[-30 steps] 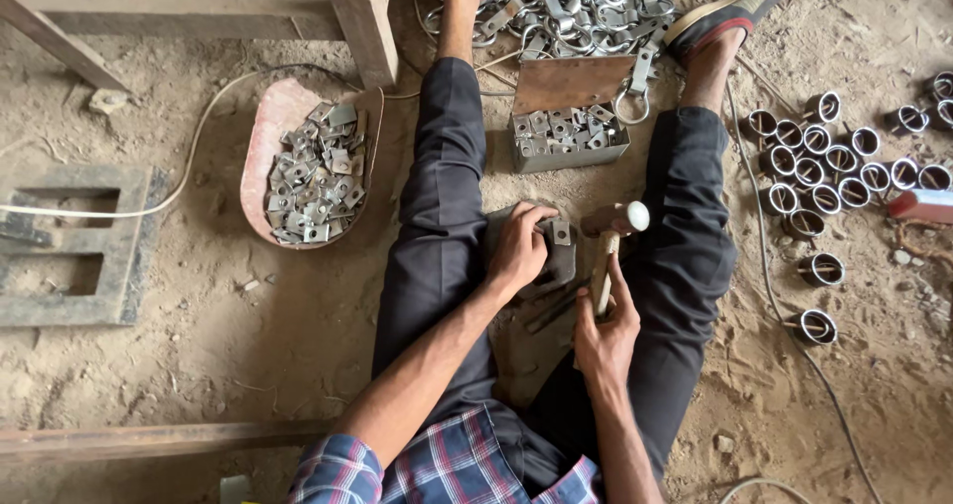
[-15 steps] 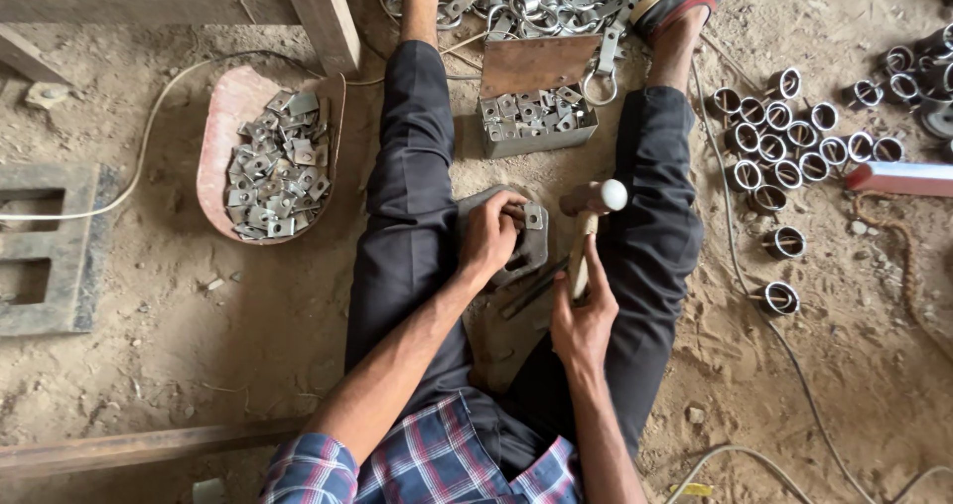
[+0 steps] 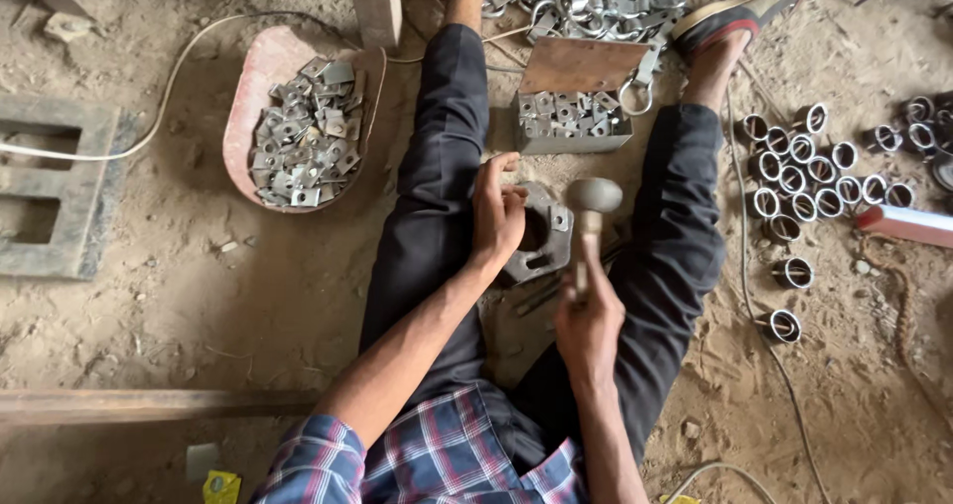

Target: The person sits on the floor and uses a hammer to strike small metal rings and flat components against a heavy metal base, then places the processed items into a tray.

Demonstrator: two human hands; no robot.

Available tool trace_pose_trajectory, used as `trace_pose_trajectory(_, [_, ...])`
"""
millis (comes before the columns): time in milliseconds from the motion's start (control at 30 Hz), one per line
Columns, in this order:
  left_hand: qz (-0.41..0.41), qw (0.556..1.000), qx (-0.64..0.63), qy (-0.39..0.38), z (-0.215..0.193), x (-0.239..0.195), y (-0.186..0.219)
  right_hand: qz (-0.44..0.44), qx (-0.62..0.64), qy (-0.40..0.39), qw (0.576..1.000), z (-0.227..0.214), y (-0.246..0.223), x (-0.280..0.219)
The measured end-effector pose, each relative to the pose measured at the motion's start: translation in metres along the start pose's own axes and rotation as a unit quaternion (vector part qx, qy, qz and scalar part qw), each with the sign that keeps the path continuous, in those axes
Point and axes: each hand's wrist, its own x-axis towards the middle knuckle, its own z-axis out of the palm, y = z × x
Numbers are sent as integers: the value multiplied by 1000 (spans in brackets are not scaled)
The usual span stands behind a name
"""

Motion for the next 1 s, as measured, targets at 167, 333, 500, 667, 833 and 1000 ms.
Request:
trace_pose_trajectory(167, [31, 999, 7, 24, 1, 5, 7, 144, -95, -97, 980, -5, -17, 23])
trace_pose_trajectory(333, [17, 998, 56, -7, 0, 1, -10, 141, -127, -101, 977, 0, -6, 12])
trace_pose_trajectory(500, [28, 998, 52, -28, 2, -4, -2, 32, -41, -49, 997, 3, 12, 5])
trace_pose_trajectory(667, [107, 980, 142, -89, -5, -2, 15, -21, -15, 19, 999, -2, 18, -2])
trace_pose_trajectory(833, [135, 886, 334, -292, 3, -17, 19, -28, -18, 81, 996, -5, 18, -9])
trace_pose_trajectory(1000, [102, 839, 399, -354, 5, -30, 13, -20, 30, 86, 996, -6, 17, -6])
